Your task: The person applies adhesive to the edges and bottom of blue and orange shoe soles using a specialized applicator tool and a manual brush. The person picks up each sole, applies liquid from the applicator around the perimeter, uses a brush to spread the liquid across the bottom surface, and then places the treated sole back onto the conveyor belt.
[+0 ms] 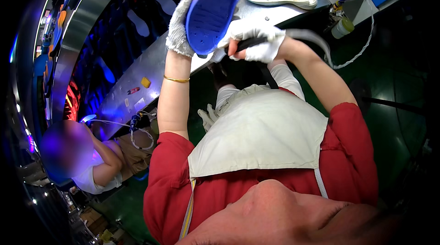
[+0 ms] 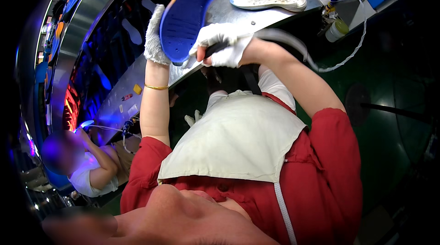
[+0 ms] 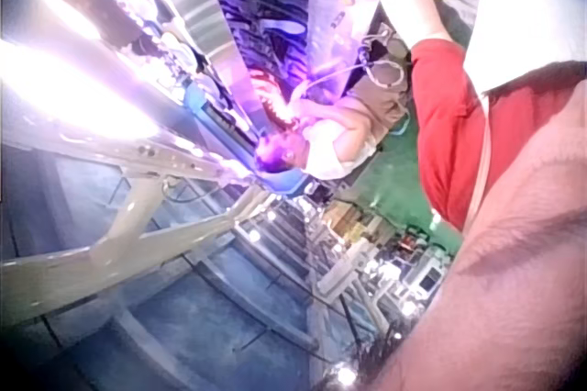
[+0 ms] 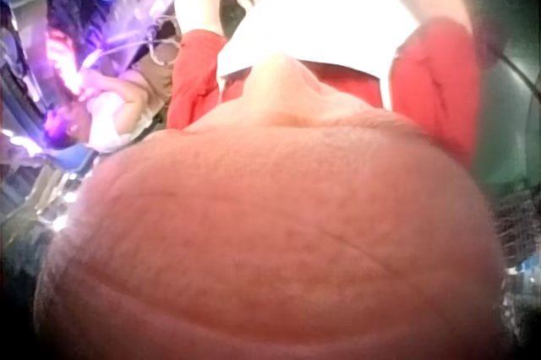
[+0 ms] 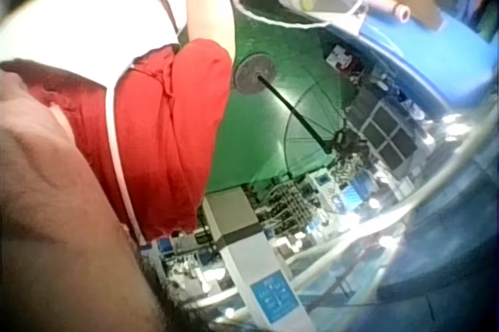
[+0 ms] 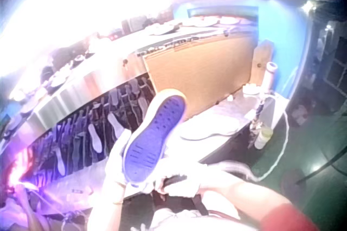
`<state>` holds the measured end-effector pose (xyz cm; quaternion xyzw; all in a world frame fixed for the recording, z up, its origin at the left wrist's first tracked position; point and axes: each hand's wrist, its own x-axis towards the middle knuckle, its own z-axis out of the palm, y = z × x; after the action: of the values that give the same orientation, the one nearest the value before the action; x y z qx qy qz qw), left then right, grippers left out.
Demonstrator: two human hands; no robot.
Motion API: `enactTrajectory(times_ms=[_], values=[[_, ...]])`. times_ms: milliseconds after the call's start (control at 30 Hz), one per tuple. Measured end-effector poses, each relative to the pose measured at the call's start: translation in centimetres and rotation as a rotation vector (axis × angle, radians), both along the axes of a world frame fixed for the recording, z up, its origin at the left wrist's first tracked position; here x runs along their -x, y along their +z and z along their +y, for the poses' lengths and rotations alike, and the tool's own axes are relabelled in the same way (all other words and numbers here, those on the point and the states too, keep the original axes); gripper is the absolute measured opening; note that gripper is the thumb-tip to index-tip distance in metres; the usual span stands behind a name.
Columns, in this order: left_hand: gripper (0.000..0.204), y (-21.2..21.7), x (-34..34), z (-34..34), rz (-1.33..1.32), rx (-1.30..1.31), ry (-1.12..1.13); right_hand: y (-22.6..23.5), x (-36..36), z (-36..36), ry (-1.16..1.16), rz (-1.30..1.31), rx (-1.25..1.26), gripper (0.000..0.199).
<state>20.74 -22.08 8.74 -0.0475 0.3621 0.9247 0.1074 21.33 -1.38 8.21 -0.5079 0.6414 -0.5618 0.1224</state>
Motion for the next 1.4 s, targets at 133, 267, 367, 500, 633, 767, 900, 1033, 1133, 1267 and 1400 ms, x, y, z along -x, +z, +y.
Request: enactTrajectory(times_ms=[133, 267, 367, 500, 633, 767, 900, 1033, 1133, 1267, 1400], values=[[0.036, 0.1, 0.5, 0.3, -0.079, 0.124, -0.036, 1.8, 0.9, 1.2, 0.072, -0.35, -0.028, 0.014], [0.034, 0.3, 0.9, 0.6, -0.117, 0.255, -0.119, 0.6, 1.5, 0.0, -0.135, 0.134, -0.086, 0.012], [0.034, 1.0, 0.5, 1.0, -0.13, 0.326, -0.206, 1.1, 2.2, 0.9, -0.103, 0.051, -0.302, 0.014], [0.04, 0.5, 0.5, 1.2, -0.116, 0.336, -0.249, 2.0, 2.9, 1.8, -0.053, -0.138, -0.209, 0.01], [0.042, 0.6, 0.5, 1.3, -0.13, 0.328, -0.228, 2.3, 3.6, 2.9, -0.116, 0.002, -0.362, 0.01], [0.053, -0.2, -0.6, 1.6, 0.007, 0.049, -0.164, 2.5, 1.9, 3.1, -0.184, -0.414, -0.142, 0.012], [0.066, -2.1, -0.9, 2.1, 0.219, -0.207, -0.09, -1.1, -1.5, 0.1, -0.326, -0.328, 0.145, 0.009], [0.071, -3.3, -1.4, 1.9, 0.201, -0.277, -0.007, -0.8, -4.2, -1.0, -0.282, -0.207, 0.143, 0.012], [0.061, -4.6, -2.3, 1.7, 0.205, -0.368, 0.019, 1.2, -2.8, -0.4, -0.156, -0.639, 0.074, 0.01], [0.048, -4.0, -2.6, 3.0, 0.179, -0.279, 0.195, 0.1, -2.1, -2.5, -0.476, 0.092, 0.318, 0.019], [0.049, -4.9, -3.0, 1.9, 0.226, -0.358, 0.102, 1.6, -3.6, -2.7, -0.244, 0.327, 0.25, 0.018]])
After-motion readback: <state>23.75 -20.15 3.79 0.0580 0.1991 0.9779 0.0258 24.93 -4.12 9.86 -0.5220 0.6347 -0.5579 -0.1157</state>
